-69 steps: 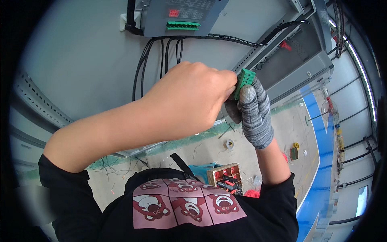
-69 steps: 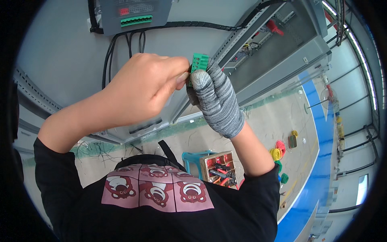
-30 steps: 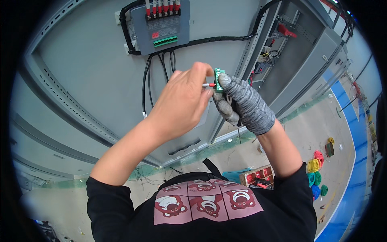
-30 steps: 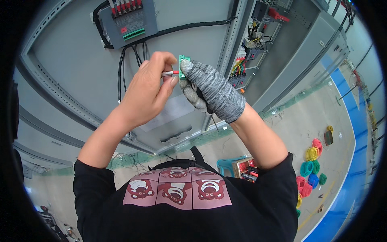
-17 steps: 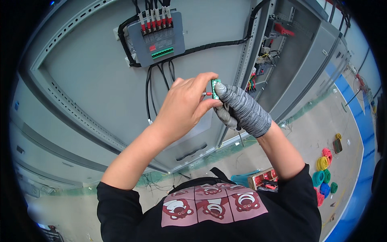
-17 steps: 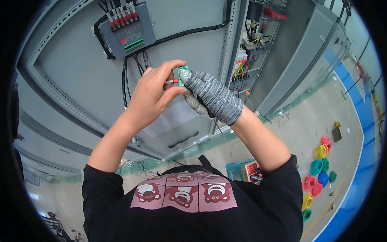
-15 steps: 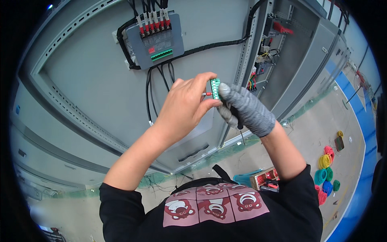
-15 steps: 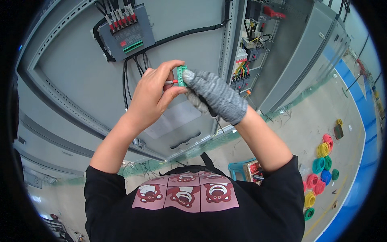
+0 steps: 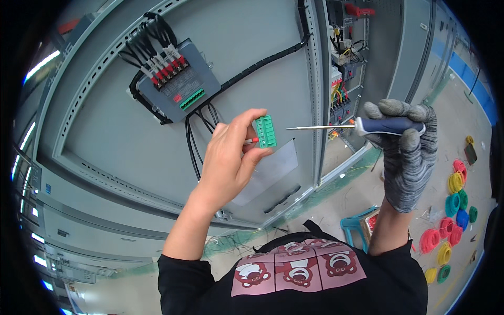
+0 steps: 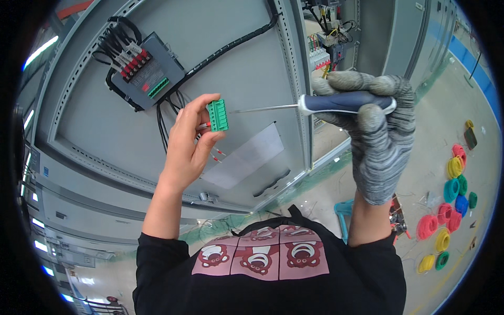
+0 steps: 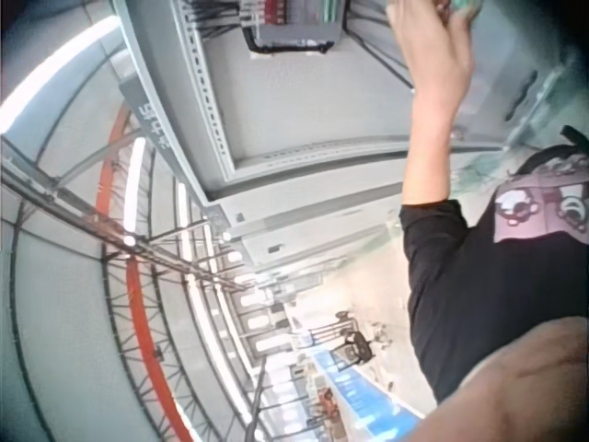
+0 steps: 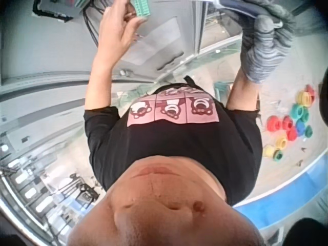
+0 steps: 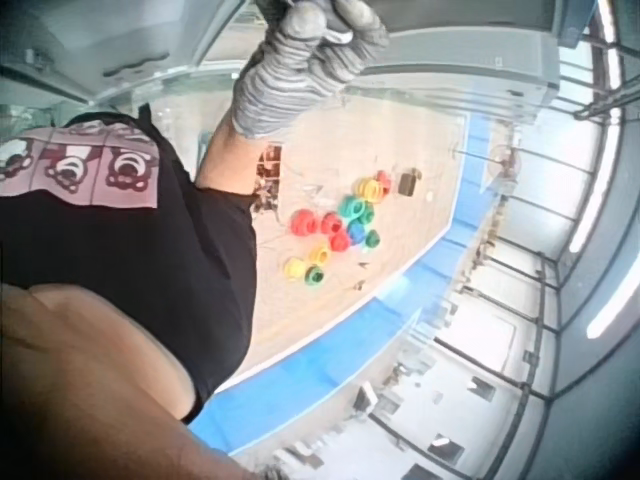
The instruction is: The person connects black wires to a green terminal block using a screwdriver. They insert each wire into a terminal and tighten the screw to secure it, repeating this for several wires.
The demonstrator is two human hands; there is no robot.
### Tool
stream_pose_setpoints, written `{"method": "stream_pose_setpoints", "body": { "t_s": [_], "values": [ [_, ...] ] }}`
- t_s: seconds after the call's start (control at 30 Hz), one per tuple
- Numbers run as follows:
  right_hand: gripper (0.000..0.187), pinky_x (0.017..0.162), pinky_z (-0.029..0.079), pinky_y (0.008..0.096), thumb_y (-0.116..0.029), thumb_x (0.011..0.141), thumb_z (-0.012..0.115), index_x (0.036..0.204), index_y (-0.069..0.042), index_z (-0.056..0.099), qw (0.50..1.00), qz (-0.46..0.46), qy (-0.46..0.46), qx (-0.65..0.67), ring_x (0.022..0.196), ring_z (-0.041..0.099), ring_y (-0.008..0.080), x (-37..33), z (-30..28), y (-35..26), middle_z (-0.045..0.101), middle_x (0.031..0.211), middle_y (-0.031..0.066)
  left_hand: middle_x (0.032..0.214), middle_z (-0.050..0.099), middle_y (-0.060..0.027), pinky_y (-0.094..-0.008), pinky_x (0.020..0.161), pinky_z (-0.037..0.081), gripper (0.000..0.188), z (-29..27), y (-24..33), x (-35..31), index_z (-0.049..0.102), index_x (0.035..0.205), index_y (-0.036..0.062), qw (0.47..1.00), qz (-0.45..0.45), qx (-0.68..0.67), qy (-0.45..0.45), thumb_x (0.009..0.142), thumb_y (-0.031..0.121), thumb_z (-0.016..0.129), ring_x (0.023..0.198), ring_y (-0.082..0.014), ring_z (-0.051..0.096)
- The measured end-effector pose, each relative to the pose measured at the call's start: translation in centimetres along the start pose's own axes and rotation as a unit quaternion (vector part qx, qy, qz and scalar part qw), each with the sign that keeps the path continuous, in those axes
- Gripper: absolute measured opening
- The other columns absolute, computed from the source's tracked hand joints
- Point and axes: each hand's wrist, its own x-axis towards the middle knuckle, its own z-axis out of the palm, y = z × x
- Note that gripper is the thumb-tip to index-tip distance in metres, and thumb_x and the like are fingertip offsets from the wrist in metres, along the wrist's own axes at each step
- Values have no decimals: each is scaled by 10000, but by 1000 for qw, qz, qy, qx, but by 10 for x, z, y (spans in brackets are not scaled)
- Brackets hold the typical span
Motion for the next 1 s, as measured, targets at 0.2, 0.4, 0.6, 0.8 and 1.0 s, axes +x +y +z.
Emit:
{"method": "stream_pose_setpoints", "body": {
  "t_s": [0.2,0.4,0.6,0.8,1.0],
  "values": [
    [295,862,591,498,-173,908,677,1109,-75,484,996,53,-20,75,1053,651,400,-1,3,19,636,1108,227,1011,564,-80,-275,761,515,498,-2,-4,-4,478,1332,8,999,-20,-42,-21,854,22,615,831,-136,563],
    [261,883,582,523,-109,909,665,1098,-76,488,986,75,-52,137,1074,641,397,1,3,30,635,1100,233,950,548,-41,-244,706,482,499,-4,-7,-6,458,1345,-10,997,-46,-52,-36,869,54,595,794,-97,536],
    [281,892,568,535,-83,905,663,1109,-69,471,982,85,-40,162,1077,638,396,1,2,29,634,1107,231,931,564,-58,-245,679,476,510,-2,-4,-4,483,1337,17,999,-27,-29,-29,848,43,626,767,-115,520],
    [284,937,529,487,-131,909,660,1090,-65,452,990,20,-135,28,1050,641,389,15,5,18,610,1098,224,874,610,-81,-297,727,439,532,-2,4,2,515,1293,39,996,14,77,-38,789,23,684,766,-215,557],
    [262,949,503,452,-55,893,630,1081,-56,447,948,-31,-303,-93,1053,634,375,40,17,-8,597,1105,256,780,559,-59,-360,697,371,535,3,1,1,477,1247,29,992,53,110,-28,786,99,738,741,-242,563]
  ]
}}
